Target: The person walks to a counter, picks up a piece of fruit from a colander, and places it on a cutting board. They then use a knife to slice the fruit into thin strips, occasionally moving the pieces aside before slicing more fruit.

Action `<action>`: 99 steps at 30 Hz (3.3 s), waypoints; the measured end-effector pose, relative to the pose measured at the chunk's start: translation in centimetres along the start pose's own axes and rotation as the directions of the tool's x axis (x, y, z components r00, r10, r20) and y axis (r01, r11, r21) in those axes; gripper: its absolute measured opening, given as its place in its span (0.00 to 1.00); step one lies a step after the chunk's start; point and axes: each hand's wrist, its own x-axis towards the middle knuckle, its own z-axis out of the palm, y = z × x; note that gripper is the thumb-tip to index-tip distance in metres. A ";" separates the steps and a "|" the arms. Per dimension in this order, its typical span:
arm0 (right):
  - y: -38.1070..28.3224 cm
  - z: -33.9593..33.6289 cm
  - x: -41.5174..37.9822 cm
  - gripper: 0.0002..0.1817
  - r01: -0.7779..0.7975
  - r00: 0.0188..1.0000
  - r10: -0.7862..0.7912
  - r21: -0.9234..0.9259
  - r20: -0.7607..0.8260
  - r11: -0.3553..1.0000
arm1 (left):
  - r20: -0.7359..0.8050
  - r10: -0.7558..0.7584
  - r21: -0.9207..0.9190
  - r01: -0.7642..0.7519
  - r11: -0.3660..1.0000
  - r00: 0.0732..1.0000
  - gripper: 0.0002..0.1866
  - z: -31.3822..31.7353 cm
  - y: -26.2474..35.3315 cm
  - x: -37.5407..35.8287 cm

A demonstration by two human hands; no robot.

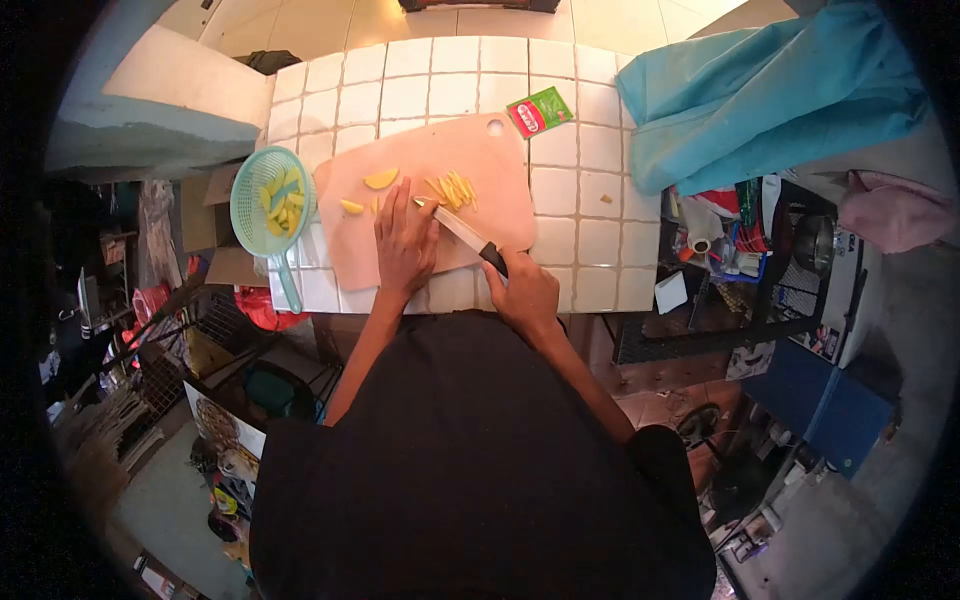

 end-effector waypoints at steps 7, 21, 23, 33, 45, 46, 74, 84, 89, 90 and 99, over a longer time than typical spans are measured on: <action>-0.5 -0.8 0.3 0.20 -0.113 0.991 0.105 0.093 0.086 0.989 | -0.125 -0.087 -0.123 0.071 0.990 0.988 0.23 -0.2 0.1 0.1; 0.2 1.5 0.8 0.23 -0.141 0.944 0.014 0.366 0.329 0.920 | -0.166 -0.179 -0.172 0.150 0.973 0.970 0.14 0.6 -0.9 -0.5; 0.2 1.6 0.8 0.23 -0.136 0.944 0.012 0.358 0.329 0.924 | -0.170 -0.186 -0.191 0.153 0.970 0.968 0.14 0.5 -0.9 -0.6; -0.2 1.8 0.6 0.22 -0.129 0.938 0.016 0.308 0.346 0.943 | -0.160 -0.159 -0.170 0.132 0.977 0.974 0.14 0.7 -1.0 -0.7; -1.8 1.5 0.9 0.21 -0.098 0.943 0.054 0.117 0.330 0.988 | -0.161 -0.170 -0.203 0.136 0.970 0.972 0.14 0.6 -1.2 -0.3; -1.9 1.8 0.8 0.21 -0.093 0.947 0.061 0.090 0.314 0.992 | -0.153 -0.171 -0.207 0.137 0.969 0.973 0.14 0.6 -1.2 -0.6; -0.1 -1.1 -1.0 0.19 -0.051 0.992 0.050 0.002 0.113 0.999 | -0.055 -0.064 -0.210 0.051 0.976 0.996 0.18 -0.3 -0.4 -0.8; 0.4 -1.0 -1.1 0.20 -0.100 0.989 0.098 0.017 0.112 0.995 | -0.081 -0.146 -0.188 0.129 0.974 0.986 0.25 -0.5 0.0 0.2; 0.3 -0.9 -0.6 0.22 -0.239 0.952 0.157 0.318 0.264 0.917 | -0.122 -0.211 -0.170 0.189 0.967 0.970 0.18 0.3 -1.0 -1.2; 0.2 -0.8 -0.5 0.22 -0.238 0.951 0.155 0.316 0.267 0.918 | -0.135 -0.202 -0.164 0.179 0.970 0.970 0.16 0.2 -0.9 -0.8; -0.1 0.7 0.4 0.23 -0.182 0.935 0.066 0.309 0.349 0.934 | -0.172 -0.191 -0.147 0.167 0.975 0.966 0.15 0.4 -0.9 -0.3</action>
